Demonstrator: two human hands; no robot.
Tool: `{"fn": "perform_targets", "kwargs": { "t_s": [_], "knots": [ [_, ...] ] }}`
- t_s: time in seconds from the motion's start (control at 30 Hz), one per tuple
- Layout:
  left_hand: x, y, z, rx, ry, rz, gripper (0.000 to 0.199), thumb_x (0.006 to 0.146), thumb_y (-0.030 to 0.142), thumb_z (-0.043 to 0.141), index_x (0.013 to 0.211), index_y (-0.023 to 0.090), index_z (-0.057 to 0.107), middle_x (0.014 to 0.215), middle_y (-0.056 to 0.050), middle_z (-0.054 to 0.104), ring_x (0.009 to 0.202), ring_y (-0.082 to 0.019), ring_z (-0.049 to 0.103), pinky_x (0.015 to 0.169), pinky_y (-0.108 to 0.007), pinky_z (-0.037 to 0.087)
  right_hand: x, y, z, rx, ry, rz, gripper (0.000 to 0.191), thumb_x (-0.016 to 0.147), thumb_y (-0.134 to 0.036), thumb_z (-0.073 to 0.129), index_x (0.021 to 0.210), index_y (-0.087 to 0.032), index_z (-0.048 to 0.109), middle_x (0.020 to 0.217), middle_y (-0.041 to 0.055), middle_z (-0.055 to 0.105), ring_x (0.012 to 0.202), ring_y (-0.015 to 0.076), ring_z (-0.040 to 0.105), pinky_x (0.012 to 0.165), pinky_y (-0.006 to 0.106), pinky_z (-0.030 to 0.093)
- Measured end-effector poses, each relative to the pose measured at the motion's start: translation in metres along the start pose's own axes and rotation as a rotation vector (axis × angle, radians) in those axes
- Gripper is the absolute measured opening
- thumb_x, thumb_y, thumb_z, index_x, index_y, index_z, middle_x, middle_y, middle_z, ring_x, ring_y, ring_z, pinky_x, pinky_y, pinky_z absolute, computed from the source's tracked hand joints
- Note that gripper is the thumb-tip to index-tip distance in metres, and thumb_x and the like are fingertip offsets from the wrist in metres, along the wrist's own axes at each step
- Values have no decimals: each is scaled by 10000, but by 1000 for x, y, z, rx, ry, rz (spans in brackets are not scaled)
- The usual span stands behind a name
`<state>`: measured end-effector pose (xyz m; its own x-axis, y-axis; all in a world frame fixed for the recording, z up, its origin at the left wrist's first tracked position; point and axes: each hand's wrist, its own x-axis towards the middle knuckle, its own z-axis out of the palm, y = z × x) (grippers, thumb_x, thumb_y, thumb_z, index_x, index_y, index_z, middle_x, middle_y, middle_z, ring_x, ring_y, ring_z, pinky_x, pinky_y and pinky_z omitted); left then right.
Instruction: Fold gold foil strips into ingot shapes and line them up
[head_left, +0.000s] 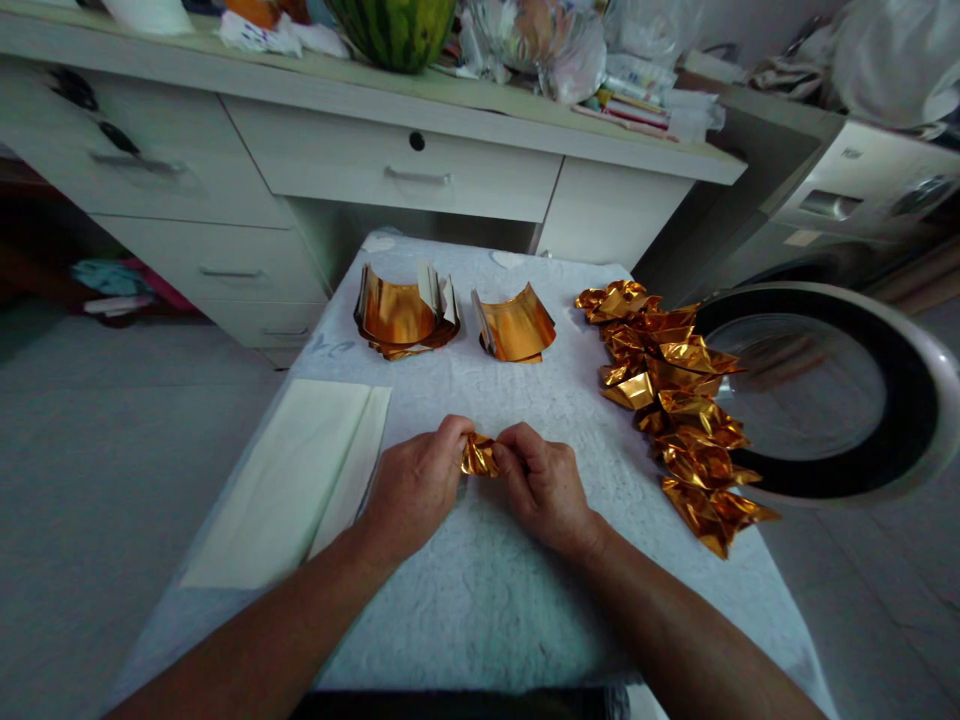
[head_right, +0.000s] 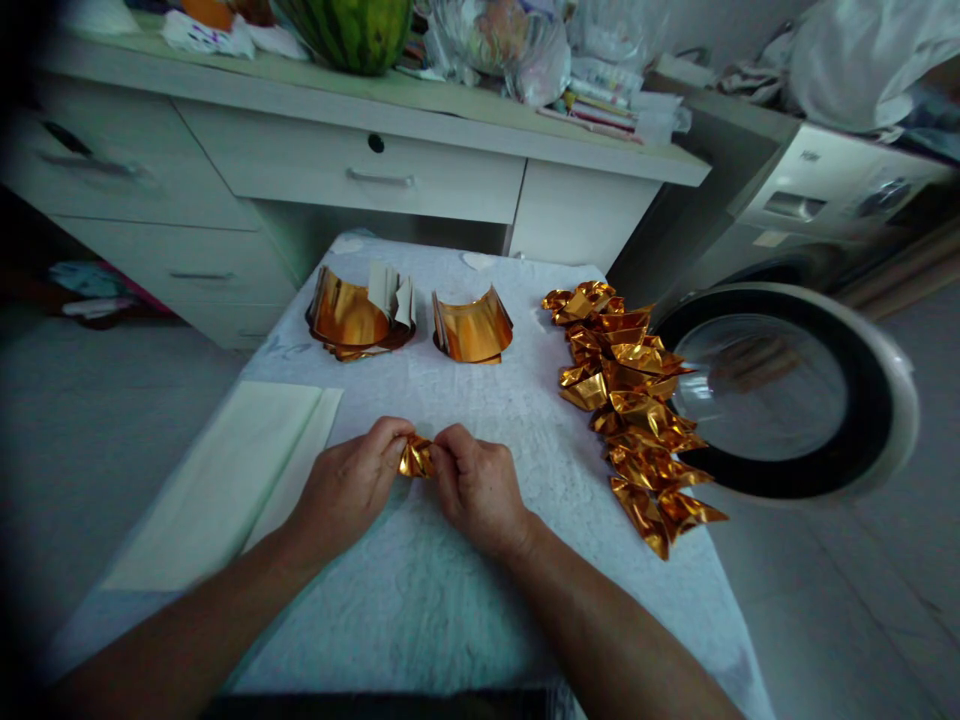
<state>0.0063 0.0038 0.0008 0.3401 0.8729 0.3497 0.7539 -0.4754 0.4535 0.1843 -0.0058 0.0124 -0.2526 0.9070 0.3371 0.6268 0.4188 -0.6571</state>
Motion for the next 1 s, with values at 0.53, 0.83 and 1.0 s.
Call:
{"fn": "perform_targets", "kwargs": {
  "t_s": [0.53,0.83,1.0],
  "knots": [
    [2,1,-4,-68,-16,-73,214,1013,267,317,1034,217,524,742,9,686,643,-168,671,583,-267,449,3,0,-6,168,44,69,122,947,-307,487,942,-195,535,572,-63,510,483,91,497,496,198,360],
    [6,3,-11,-189,-54,-140,271,1018,329,300,1049,222,547,770,13,689,667,-174,675,574,-267,432,6,8,-7,200,72,147,26,846,-210,517,869,-212,529,570,-73,503,477,90,478,485,199,361],
    [7,2,-12,-271,-78,-193,270,1012,336,314,1068,212,547,742,12,667,645,-175,654,561,-265,415,9,11,-7,166,18,91,61,837,-187,520,888,-208,546,574,-74,520,482,85,471,503,197,356]
  ]
}}
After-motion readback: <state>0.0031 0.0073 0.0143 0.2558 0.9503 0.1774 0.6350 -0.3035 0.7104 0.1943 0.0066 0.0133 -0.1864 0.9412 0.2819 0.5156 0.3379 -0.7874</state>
